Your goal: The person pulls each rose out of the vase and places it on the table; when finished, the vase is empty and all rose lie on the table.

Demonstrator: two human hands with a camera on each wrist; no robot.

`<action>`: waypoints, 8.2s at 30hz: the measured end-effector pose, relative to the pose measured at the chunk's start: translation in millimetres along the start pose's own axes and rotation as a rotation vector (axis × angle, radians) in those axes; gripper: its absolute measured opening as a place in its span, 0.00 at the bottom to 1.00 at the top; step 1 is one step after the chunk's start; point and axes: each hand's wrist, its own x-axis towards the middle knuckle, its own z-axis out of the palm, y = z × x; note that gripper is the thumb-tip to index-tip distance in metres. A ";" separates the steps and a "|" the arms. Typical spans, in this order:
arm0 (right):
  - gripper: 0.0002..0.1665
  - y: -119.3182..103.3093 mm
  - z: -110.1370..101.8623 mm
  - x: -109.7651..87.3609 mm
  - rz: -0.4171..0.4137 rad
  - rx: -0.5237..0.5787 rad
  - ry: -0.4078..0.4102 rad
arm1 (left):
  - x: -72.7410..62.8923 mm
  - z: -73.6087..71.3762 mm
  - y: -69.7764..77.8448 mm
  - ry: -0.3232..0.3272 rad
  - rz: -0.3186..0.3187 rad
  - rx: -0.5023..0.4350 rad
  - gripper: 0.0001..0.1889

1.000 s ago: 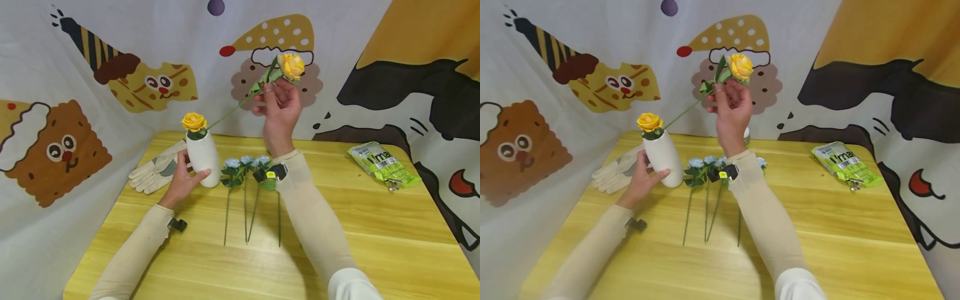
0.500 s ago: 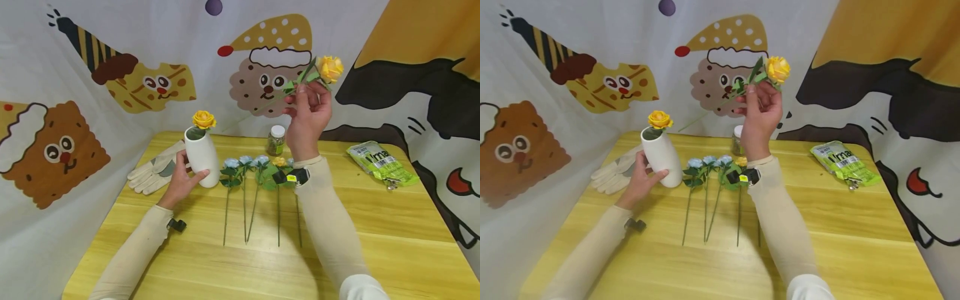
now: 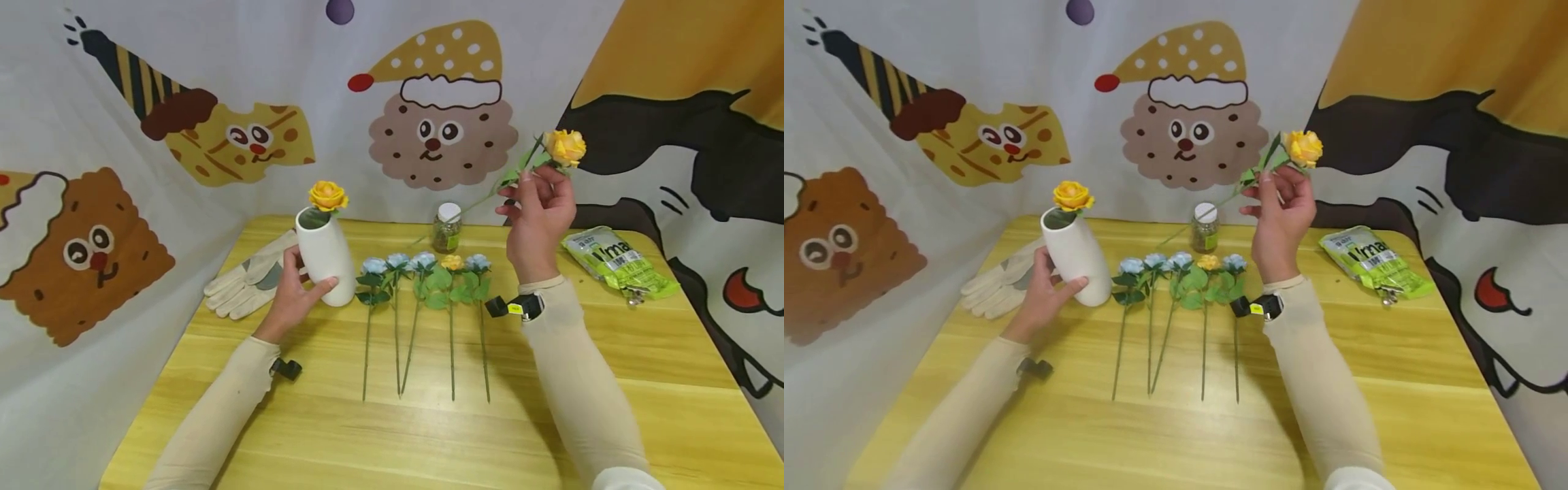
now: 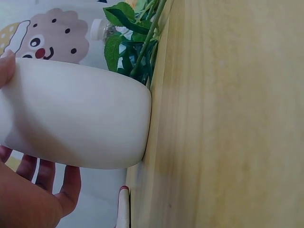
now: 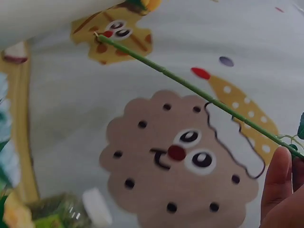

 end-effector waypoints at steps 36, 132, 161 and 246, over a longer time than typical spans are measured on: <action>0.30 15.1 -161.3 -6.9 0.547 -1.032 -0.457 | -1.5 -1.9 -1.7 0.018 -0.013 -0.032 0.43; 0.16 69.0 58.9 -53.3 0.358 -0.626 -0.767 | -0.4 -4.7 10.9 0.035 -0.025 0.010 0.44; 0.23 105.1 123.4 -86.9 0.518 -0.550 -0.833 | -1.1 -4.1 12.9 0.036 -0.046 0.012 0.44; 0.09 -4.9 -7.0 -40.2 0.137 0.044 -0.204 | -4.3 -4.2 14.6 0.045 -0.068 0.008 0.45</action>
